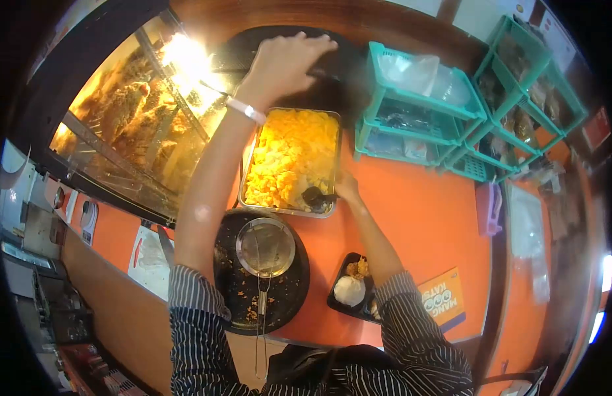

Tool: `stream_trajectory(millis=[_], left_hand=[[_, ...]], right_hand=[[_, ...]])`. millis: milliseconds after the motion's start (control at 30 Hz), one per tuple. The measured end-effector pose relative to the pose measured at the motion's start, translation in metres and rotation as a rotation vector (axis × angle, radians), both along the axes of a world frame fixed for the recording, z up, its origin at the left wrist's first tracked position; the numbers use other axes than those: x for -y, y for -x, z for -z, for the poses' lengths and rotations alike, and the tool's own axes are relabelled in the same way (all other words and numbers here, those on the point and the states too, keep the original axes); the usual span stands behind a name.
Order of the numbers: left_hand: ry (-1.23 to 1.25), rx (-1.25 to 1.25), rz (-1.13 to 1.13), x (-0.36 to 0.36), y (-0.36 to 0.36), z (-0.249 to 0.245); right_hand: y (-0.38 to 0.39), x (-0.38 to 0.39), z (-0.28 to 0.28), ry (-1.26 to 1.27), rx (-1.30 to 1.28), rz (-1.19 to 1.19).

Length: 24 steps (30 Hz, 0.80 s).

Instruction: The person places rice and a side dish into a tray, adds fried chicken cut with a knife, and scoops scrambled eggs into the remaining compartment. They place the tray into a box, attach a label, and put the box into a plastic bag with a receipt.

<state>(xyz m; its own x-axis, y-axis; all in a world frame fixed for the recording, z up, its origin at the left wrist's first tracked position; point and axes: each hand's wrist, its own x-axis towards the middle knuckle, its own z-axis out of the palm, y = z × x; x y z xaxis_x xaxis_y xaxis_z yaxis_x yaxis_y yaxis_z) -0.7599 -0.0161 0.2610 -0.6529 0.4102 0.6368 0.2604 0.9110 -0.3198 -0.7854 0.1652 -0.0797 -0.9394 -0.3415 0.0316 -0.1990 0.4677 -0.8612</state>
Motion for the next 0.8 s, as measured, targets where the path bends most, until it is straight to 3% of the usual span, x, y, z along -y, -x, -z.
stream_trajectory(millis=[67,200,267,300,333,400,467,500,567,600,667,700,800], left_hand=[[-0.043,0.123,-0.071,0.007,0.015,-0.024],[-0.023,0.149,-0.139,-0.001,0.057,-0.050],[-0.205,0.220,-0.105,-0.004,0.065,-0.060],[-0.092,0.061,-0.052,0.014,0.097,-0.041],[-0.091,0.053,-0.052,0.012,0.099,-0.035],[-0.273,0.029,-0.147,0.000,0.093,-0.032],[-0.200,-0.158,-0.111,-0.002,0.081,-0.026],[-0.184,-0.269,-0.067,0.001,0.078,-0.021],[-0.233,-0.239,-0.060,0.002,0.062,-0.020],[-0.225,-0.210,-0.038,0.010,0.065,-0.017],[-0.139,-0.261,-0.010,0.009,0.048,-0.021],[-0.126,-0.272,-0.017,0.012,0.045,-0.019],[-0.122,-0.278,-0.020,0.004,0.029,-0.014]], right_hand=[[-0.007,0.001,-0.014,-0.183,0.029,0.010],[-0.018,0.006,-0.022,-0.165,-0.061,0.100],[-0.017,0.004,-0.029,-0.182,0.005,0.033],[-0.013,0.005,-0.019,-0.192,0.024,0.040],[-0.011,0.006,-0.009,-0.179,0.011,0.043],[-0.007,0.009,0.012,-0.153,-0.015,0.048],[0.000,0.009,0.042,-0.095,-0.215,0.089],[-0.008,0.002,0.020,-0.091,-0.221,0.117],[-0.041,-0.016,-0.041,-0.072,0.198,0.090],[-0.045,-0.026,-0.034,-0.065,0.196,0.134],[-0.047,-0.054,-0.007,0.044,-0.332,0.130],[-0.058,-0.079,-0.051,0.092,0.156,0.074],[-0.046,-0.154,-0.069,0.286,0.247,0.011]])
